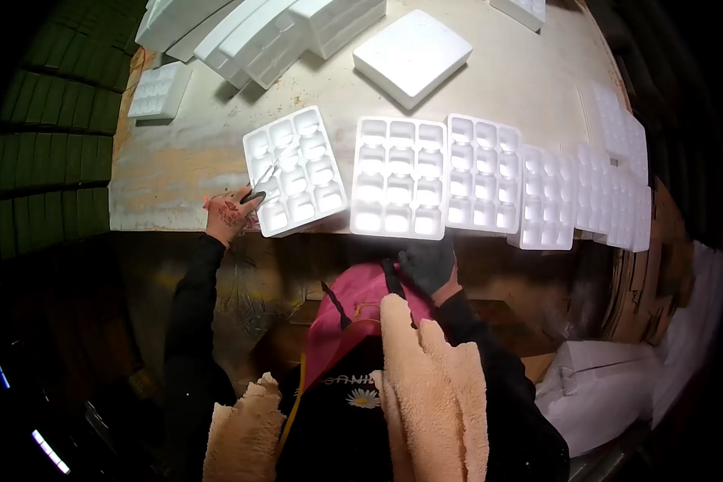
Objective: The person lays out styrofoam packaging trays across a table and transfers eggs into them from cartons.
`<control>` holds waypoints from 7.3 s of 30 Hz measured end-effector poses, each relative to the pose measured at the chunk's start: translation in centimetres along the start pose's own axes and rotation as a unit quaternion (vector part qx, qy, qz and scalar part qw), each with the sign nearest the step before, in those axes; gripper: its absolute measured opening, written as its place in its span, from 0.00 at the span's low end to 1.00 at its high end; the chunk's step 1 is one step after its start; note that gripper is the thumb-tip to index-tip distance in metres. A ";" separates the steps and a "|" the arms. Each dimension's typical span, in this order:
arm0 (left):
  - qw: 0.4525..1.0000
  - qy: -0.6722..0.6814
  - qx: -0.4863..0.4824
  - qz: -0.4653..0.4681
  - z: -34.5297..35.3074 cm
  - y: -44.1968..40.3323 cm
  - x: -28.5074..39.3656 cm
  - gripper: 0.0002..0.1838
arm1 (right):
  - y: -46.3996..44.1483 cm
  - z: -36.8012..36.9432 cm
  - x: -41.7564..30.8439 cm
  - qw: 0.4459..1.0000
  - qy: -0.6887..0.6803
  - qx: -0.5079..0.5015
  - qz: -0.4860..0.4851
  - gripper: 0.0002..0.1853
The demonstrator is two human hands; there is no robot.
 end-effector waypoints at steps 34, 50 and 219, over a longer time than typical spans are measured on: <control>0.734 0.407 0.216 -0.499 -9.8 8.9 -24.4 0.15 | -9.3 20.0 -12.6 0.838 -0.535 0.102 -0.032 0.16; 0.848 0.324 -0.141 -0.396 12.7 21.7 -26.2 0.25 | -8.6 47.7 -8.1 0.786 -0.531 0.038 0.315 0.21; 0.974 0.076 0.209 -0.031 -20.9 -42.1 -27.1 0.49 | -35.9 8.4 -24.2 0.975 -0.185 0.113 0.044 0.22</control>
Point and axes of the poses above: each hand's wrist, its own y-axis away from the middle knuckle, its own z-axis out of the palm, x = y × z, the point moved 1 cm from there along -y, towards the middle knuckle, and after that the axes turned 9 degrees about -y, right-handed, at the moved point
